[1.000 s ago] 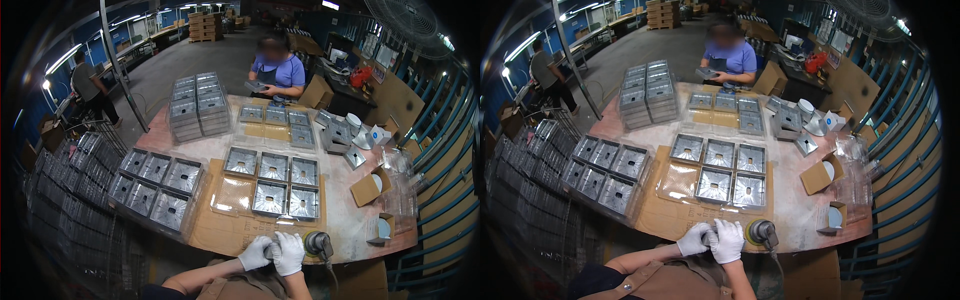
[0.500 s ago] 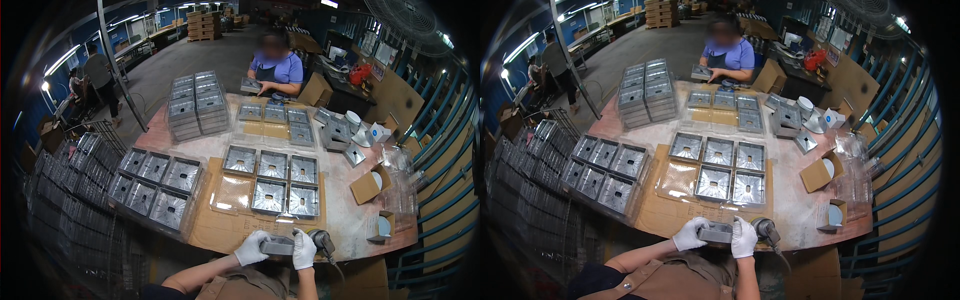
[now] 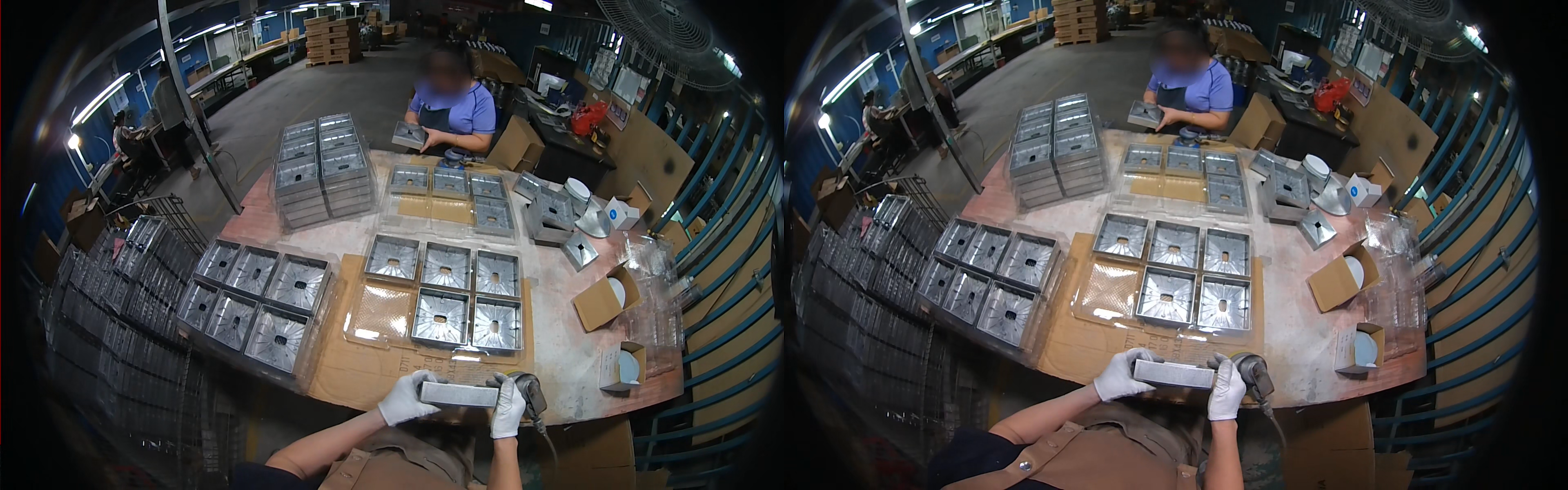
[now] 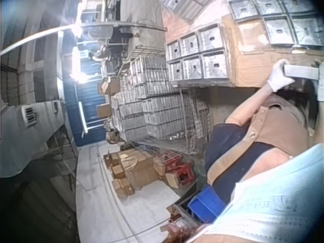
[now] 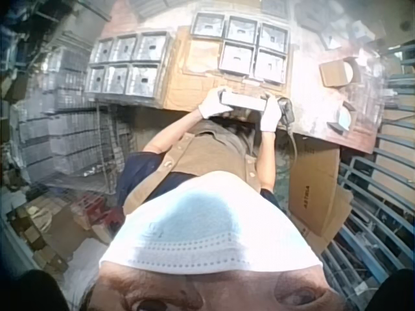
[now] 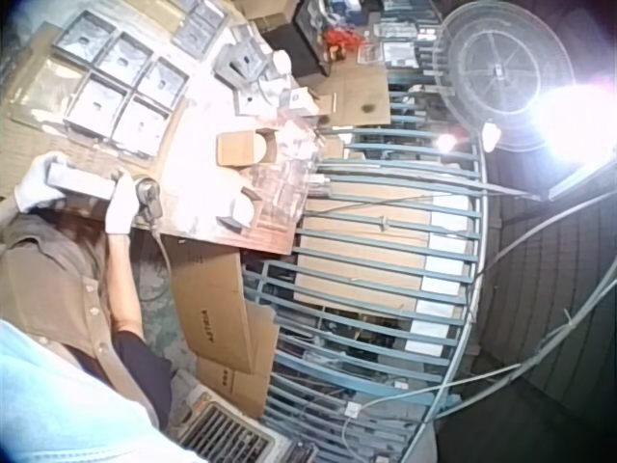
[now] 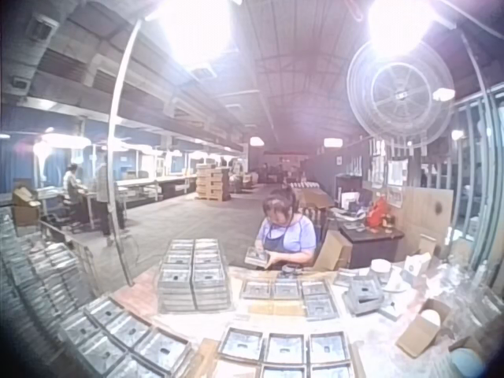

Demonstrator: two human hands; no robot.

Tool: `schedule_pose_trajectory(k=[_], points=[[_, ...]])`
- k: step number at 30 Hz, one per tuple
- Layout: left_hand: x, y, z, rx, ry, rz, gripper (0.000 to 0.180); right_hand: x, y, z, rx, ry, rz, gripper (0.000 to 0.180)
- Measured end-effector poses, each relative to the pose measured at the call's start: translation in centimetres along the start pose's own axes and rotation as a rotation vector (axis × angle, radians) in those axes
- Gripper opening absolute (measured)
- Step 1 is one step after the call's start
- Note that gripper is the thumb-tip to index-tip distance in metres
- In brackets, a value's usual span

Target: Manually sanding the edges and surfaces of rectangular metal casings using a power sander.

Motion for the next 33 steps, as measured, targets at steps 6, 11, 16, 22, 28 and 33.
schedule_pose_trajectory(k=[6, 11, 16, 22, 28, 33], points=[[-0.2, 0.0, 0.4, -0.016, 0.015, -0.038, 0.044, 0.0, -0.4, 0.2, 0.160, 0.041, -0.012, 0.032], [-0.1, 0.3, 0.8, 0.002, 0.033, -0.041, 0.041, 0.4, -1.3, -1.0, 0.363, -0.094, 0.141, 0.053], [-0.2, 1.3, 0.6, 0.014, 0.026, -0.028, 0.040, 0.8, -1.7, -2.3, 0.423, -0.261, 0.163, 0.071], [-0.2, 1.1, 0.7, -0.050, -0.029, -0.089, 0.043, 0.8, -1.0, -3.1, 0.338, -0.372, 0.174, 0.073], [-0.4, 1.5, 1.0, 0.055, -0.023, -0.070, 0.043, 0.6, 0.0, -3.0, 0.352, -0.377, 0.192, 0.066], [-0.5, 1.4, 0.9, 0.075, -0.035, -0.066, 0.046, 0.5, 1.6, -2.9, 0.341, -0.396, 0.189, 0.064]])
Point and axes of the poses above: each hand's wrist, its own x-axis away from the middle knuckle, its own z-axis out of the back of the hand, y = z × x, the point moved 7 cm from there along -x, towards the middle knuckle, and after that the axes turned 3 degrees about -z, right-handed, at the moved point
